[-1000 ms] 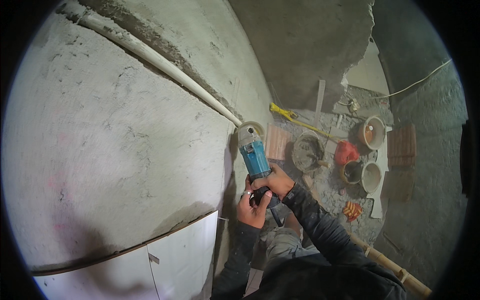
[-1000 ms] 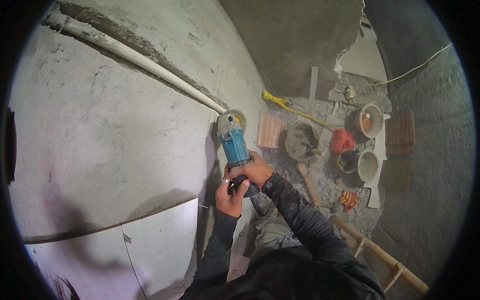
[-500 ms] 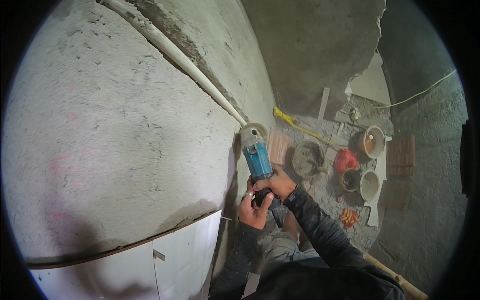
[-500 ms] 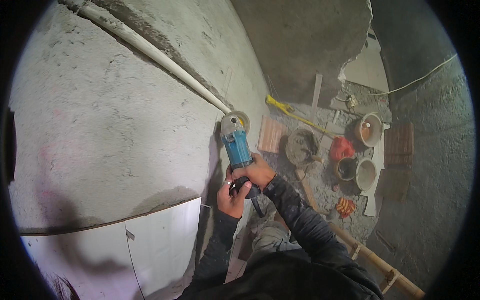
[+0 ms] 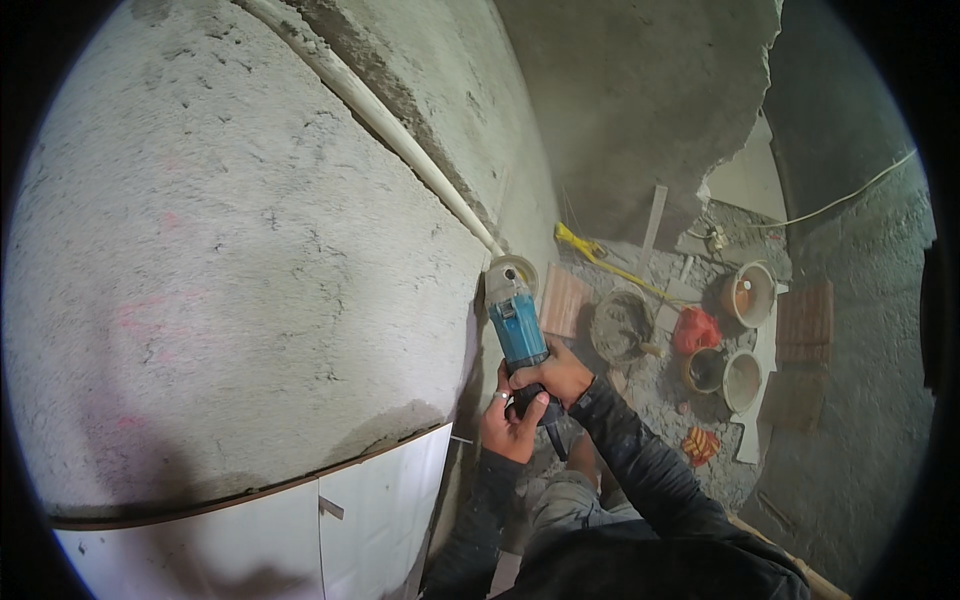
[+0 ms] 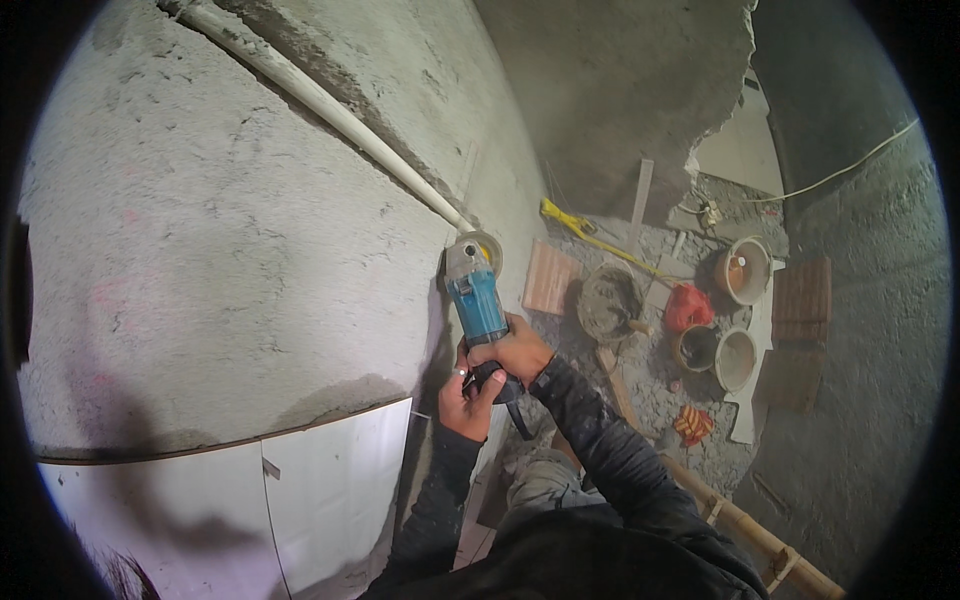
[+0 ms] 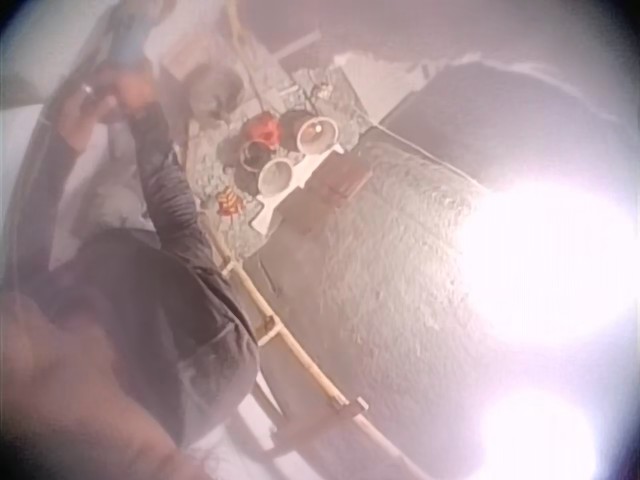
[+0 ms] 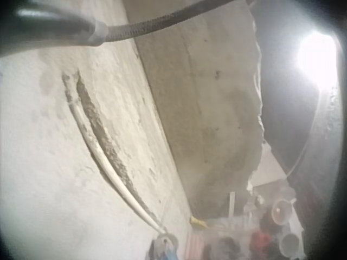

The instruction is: The person uses an angle grinder to cut or grind along the edge of a white tiled wall. The tool is held with both hands and moved steadily along the wall surface, creating dust as it cuts.

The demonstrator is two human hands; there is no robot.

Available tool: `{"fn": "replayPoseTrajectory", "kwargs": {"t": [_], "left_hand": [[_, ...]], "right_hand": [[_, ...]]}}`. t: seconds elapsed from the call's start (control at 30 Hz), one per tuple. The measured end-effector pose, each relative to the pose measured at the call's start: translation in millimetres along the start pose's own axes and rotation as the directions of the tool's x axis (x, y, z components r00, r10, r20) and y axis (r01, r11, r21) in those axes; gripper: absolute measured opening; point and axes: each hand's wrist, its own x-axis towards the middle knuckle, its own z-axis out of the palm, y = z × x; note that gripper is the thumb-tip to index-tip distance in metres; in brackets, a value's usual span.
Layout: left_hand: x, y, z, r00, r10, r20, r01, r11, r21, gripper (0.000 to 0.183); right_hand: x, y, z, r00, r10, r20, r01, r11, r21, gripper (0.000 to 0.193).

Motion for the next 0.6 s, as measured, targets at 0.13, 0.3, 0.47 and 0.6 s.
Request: {"fn": "replayPoseTrajectory", "kwargs": {"t": [0.13,0.3,0.47,0.6], "left_hand": [[0,2,7,0.996,0.048,-0.072,-0.058,0.987,-0.149,0.035],[3,3,0,0.999,0.052,-0.002,-0.052,0.994,-0.099,0.049],[10,2,-2,0.997,0.008,0.070,-0.005,0.999,-0.043,0.077],[13,1,1,0.996,0.081,0.026,-0.077,0.991,-0.107,0.058]], "right_hand": [[1,2,4,0.999,-0.004,-0.046,0.002,1.000,-0.028,0.036],[-1,-7,7,0.998,-0.012,-0.057,0.013,1.000,0.020,0.028],[1,-12,7,0.998,-0.017,-0.066,0.019,1.000,0.023,0.026],[3,-13,6,0.998,-0.021,-0.065,0.023,0.999,0.036,0.026]]}}
